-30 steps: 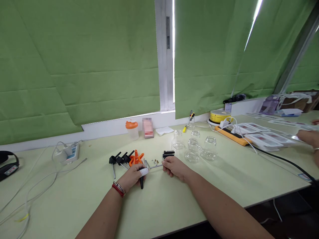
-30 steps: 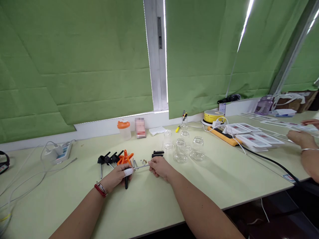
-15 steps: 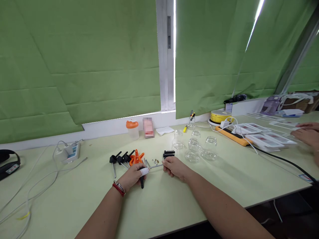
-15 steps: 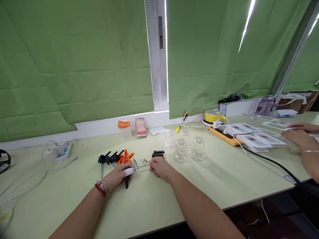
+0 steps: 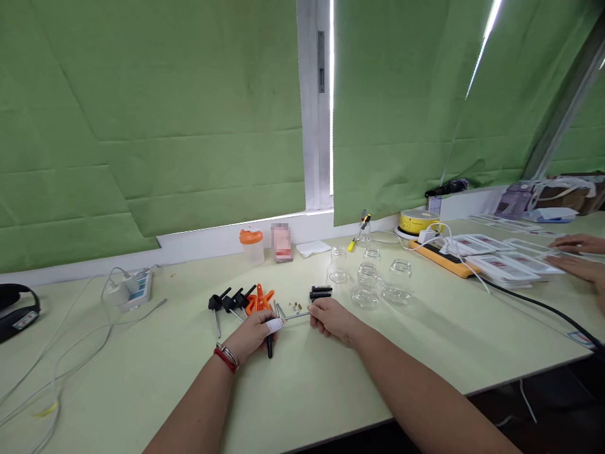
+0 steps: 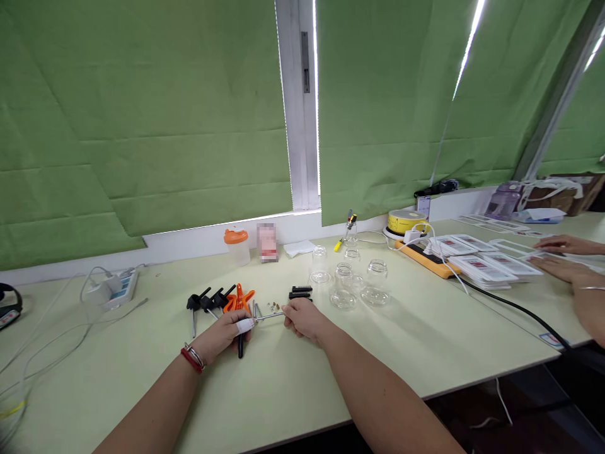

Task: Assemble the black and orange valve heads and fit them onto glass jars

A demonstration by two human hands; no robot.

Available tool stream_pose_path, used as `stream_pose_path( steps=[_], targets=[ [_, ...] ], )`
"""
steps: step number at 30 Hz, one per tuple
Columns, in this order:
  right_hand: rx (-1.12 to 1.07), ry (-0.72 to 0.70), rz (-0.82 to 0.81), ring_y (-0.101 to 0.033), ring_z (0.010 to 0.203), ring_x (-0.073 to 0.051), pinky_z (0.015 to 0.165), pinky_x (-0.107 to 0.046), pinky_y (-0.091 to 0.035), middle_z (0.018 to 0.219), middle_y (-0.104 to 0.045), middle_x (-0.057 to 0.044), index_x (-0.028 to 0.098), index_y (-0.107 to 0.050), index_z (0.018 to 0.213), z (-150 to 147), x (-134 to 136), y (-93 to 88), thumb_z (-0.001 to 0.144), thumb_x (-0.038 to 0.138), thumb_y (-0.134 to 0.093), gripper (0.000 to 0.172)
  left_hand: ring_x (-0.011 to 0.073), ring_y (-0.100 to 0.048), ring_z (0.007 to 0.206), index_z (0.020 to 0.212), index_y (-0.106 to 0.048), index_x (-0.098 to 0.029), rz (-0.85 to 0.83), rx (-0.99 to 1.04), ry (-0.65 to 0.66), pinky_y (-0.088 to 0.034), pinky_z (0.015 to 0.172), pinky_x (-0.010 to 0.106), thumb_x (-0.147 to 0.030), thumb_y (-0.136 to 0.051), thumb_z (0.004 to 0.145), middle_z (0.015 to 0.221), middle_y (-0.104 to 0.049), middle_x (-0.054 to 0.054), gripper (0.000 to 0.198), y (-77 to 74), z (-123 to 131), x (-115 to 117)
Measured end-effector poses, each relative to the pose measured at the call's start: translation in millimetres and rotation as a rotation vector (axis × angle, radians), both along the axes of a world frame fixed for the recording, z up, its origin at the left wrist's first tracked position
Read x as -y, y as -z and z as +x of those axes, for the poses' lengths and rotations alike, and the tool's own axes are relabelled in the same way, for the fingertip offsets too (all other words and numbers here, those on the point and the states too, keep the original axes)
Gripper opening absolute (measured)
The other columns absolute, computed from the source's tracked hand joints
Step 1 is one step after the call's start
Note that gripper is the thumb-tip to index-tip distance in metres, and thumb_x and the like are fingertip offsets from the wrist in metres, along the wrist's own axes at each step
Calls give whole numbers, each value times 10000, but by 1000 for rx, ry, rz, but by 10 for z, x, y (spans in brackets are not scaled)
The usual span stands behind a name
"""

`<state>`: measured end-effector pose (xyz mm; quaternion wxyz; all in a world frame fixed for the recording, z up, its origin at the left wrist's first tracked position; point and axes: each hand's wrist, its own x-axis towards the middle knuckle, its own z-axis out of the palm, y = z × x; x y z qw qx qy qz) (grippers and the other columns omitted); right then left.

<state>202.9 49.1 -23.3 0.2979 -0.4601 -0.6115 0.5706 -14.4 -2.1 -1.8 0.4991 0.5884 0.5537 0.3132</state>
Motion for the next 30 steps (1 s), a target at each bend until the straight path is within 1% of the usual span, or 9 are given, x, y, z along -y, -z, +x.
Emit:
stream_pose_path(
  steps=[9, 13, 19, 22, 24, 26, 27, 29, 30],
  targets=[
    [5, 1, 11, -408, 429, -54, 383, -178, -330, 609, -556, 22, 173, -491, 673, -7, 5, -2, 906, 283, -453, 260, 124, -462, 493, 751, -555, -192, 2, 0, 1, -347, 484, 256, -431, -589, 772, 649, -581, 25, 242, -13, 4, 16],
    [15, 1, 12, -406, 429, -55, 382, -178, -328, 605, -551, 22, 172, -490, 668, -11, 16, -20, 916, 277, -433, 275, 133, -485, 513, 754, -559, -193, 23, -19, 3, -351, 484, 248, -403, -639, 729, 643, -563, 14, 226, -5, -1, 14],
    [13, 10, 9, -398, 414, -53, 371, -179, -317, 596, -549, 24, 173, -483, 657, -16, 29, -34, 917, 275, -437, 284, 170, -556, 607, 794, -583, -203, 58, -29, -10, -381, 485, 243, -346, -681, 664, 770, -608, 46, 217, 20, -13, 23],
    [-4, 19, 7, -401, 417, -50, 369, -173, -314, 598, -551, 28, 173, -486, 663, -18, 26, -29, 909, 291, -467, 274, 159, -548, 587, 790, -591, -203, 81, -40, -33, -382, 471, 236, -367, -675, 671, 777, -616, 48, 219, 25, -2, 27],
    [-40, 40, 3, -402, 416, -51, 362, -171, -309, 601, -554, 27, 175, -488, 681, -20, 14, -16, 917, 330, -462, 284, 144, -530, 556, 780, -597, -197, 116, -51, -61, -373, 457, 226, -380, -686, 661, 731, -599, 32, 236, 23, 4, 17],
    [-89, 64, -17, -409, 416, -57, 352, -173, -306, 607, -557, 22, 178, -495, 713, -21, -6, 3, 935, 396, -426, 318, 127, -503, 514, 786, -604, -189, 176, -43, -146, -371, 441, 222, -389, -710, 633, 667, -563, 3, 273, 11, -24, -18],
    [-110, 71, -33, -414, 416, -60, 348, -175, -306, 610, -558, 19, 179, -501, 733, -22, -18, 13, 941, 428, -403, 339, 120, -491, 495, 801, -607, -185, 223, -24, -225, -377, 434, 223, -395, -719, 617, 645, -546, -12, 300, 2, -63, -45],
    [-133, 74, -64, -424, 418, -66, 343, -177, -309, 615, -559, 16, 180, -513, 769, -21, -41, 33, 946, 467, -379, 363, 117, -492, 477, 863, -607, -183, 350, 45, -463, -411, 436, 237, -423, -711, 607, 644, -549, -24, 366, -22, -212, -112],
    [-135, 73, -71, -425, 419, -67, 343, -177, -312, 616, -558, 15, 179, -518, 779, -21, -51, 42, 946, 475, -377, 368, 125, -514, 497, 886, -599, -185, 442, 84, -614, -426, 443, 241, -442, -695, 616, 669, -568, -16, 385, -33, -325, -143]
  ],
)
